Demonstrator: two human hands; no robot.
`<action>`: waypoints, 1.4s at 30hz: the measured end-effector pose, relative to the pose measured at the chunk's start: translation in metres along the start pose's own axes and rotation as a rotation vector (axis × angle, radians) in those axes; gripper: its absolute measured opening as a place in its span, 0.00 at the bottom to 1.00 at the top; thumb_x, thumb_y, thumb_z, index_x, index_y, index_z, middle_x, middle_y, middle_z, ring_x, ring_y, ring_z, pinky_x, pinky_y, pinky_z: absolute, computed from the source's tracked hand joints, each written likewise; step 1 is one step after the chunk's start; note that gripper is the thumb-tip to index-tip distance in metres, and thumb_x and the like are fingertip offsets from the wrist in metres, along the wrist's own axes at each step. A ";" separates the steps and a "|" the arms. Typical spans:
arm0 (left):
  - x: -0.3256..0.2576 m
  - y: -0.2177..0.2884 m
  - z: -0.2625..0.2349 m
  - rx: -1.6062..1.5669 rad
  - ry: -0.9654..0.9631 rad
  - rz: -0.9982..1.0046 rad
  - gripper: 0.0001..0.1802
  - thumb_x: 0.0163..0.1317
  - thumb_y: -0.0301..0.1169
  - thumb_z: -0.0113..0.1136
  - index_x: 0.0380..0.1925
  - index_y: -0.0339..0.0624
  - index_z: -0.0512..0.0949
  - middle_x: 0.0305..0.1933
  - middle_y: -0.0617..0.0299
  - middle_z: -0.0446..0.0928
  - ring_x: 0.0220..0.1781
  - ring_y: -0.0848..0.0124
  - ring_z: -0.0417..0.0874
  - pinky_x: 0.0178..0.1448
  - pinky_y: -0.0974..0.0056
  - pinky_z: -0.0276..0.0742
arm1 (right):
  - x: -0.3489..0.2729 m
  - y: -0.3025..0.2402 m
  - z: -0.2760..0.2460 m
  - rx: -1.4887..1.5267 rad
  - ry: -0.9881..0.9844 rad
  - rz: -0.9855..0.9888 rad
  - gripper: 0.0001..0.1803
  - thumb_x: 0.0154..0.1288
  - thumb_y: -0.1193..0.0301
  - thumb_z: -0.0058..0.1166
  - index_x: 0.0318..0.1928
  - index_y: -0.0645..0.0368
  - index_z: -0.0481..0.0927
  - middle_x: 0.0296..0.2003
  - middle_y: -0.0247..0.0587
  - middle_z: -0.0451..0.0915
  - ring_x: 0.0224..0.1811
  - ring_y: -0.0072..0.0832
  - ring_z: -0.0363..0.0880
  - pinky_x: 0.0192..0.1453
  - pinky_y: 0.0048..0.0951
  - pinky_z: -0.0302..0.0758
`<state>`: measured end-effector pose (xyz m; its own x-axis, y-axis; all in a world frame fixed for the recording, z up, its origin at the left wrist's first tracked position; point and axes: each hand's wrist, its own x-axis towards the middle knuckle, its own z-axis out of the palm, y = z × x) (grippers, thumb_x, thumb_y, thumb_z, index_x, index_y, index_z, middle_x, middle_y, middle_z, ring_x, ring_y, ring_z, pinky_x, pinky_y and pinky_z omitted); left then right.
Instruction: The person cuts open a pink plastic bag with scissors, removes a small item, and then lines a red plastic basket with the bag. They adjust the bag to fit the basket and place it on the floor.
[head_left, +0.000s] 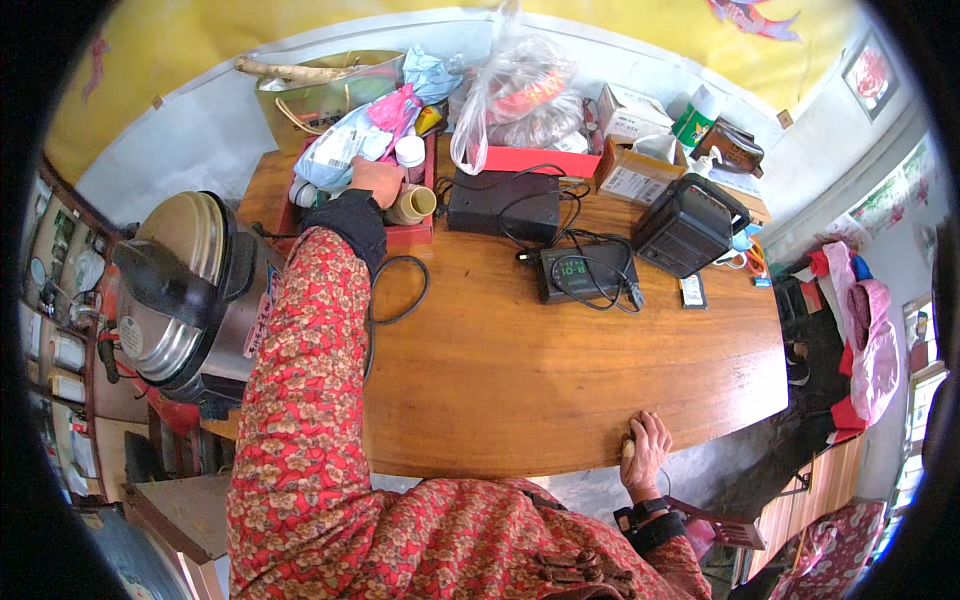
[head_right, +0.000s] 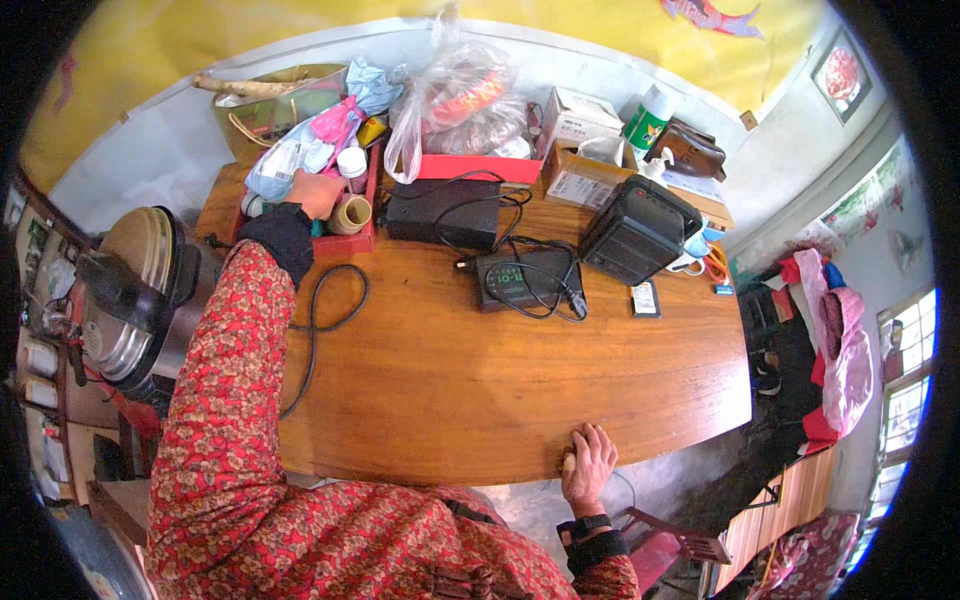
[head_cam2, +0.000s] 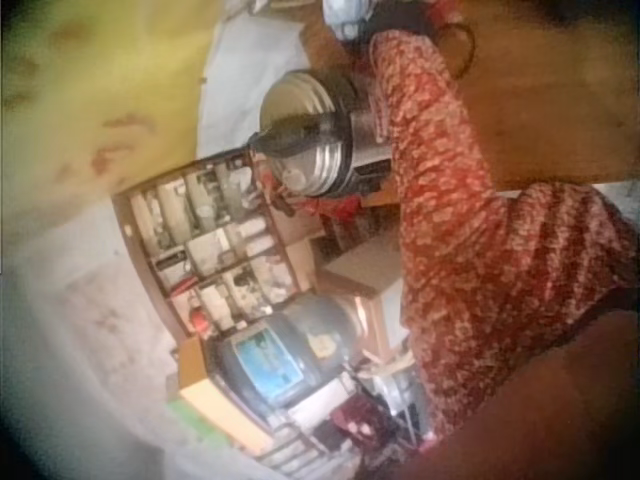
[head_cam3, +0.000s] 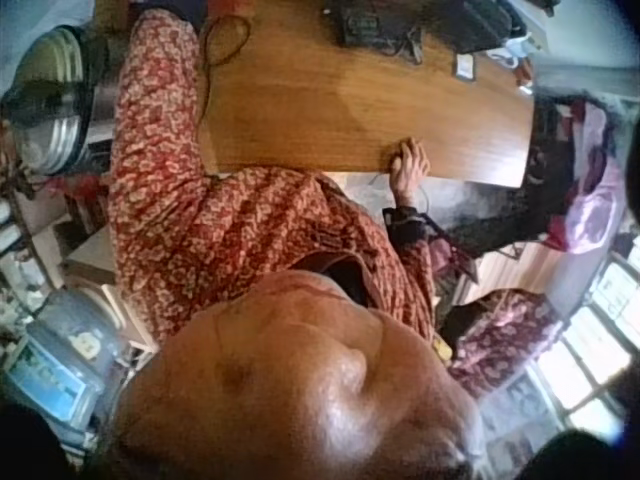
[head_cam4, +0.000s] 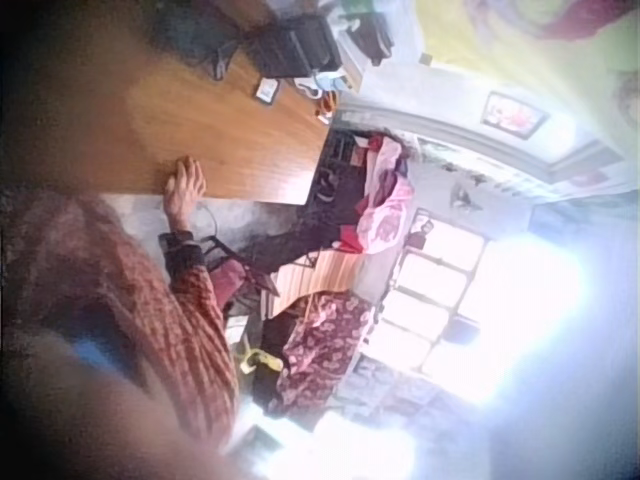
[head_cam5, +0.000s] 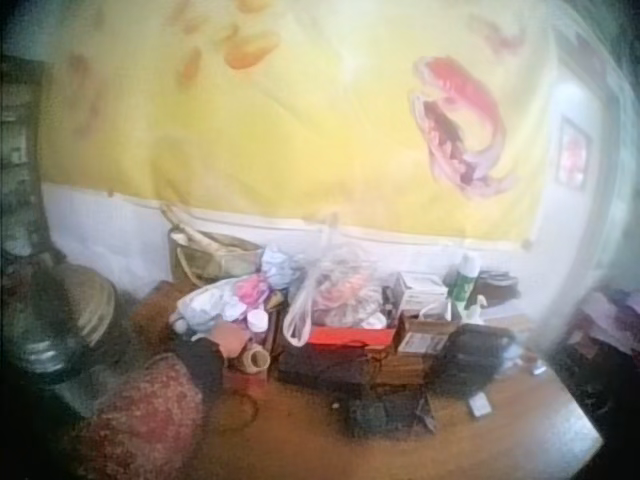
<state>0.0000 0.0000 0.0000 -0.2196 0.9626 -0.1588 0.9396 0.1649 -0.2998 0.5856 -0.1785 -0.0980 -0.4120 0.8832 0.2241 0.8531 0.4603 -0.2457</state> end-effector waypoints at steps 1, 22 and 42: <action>-0.003 0.001 -0.002 -0.017 0.007 0.012 0.21 0.45 0.30 0.59 0.44 0.51 0.72 0.37 0.56 0.79 0.43 0.57 0.80 0.49 0.42 0.64 | -0.003 -0.001 -0.002 -0.008 -0.005 0.002 0.21 0.59 0.58 0.40 0.47 0.58 0.73 0.54 0.47 0.68 0.60 0.45 0.61 0.62 0.46 0.53; -0.104 -0.028 -0.122 -1.261 0.282 0.271 0.19 0.47 0.33 0.62 0.40 0.39 0.75 0.31 0.65 0.74 0.34 0.75 0.72 0.39 0.69 0.70 | 0.000 0.003 0.002 -0.029 0.040 -0.035 0.20 0.57 0.62 0.43 0.47 0.59 0.73 0.54 0.47 0.69 0.59 0.45 0.62 0.62 0.46 0.54; -0.267 0.396 -0.103 -1.532 -0.186 0.720 0.16 0.45 0.22 0.58 0.38 0.44 0.75 0.37 0.69 0.72 0.40 0.77 0.72 0.47 0.70 0.68 | 0.018 0.075 -0.064 1.526 0.004 0.027 0.32 0.60 0.57 0.50 0.59 0.64 0.60 0.53 0.43 0.68 0.57 0.28 0.64 0.61 0.33 0.61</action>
<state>0.4575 -0.1695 0.0203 0.4106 0.9116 0.0195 0.2045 -0.1128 0.9724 0.6628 -0.1335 -0.0525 -0.3998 0.8932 0.2057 -0.2757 0.0968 -0.9563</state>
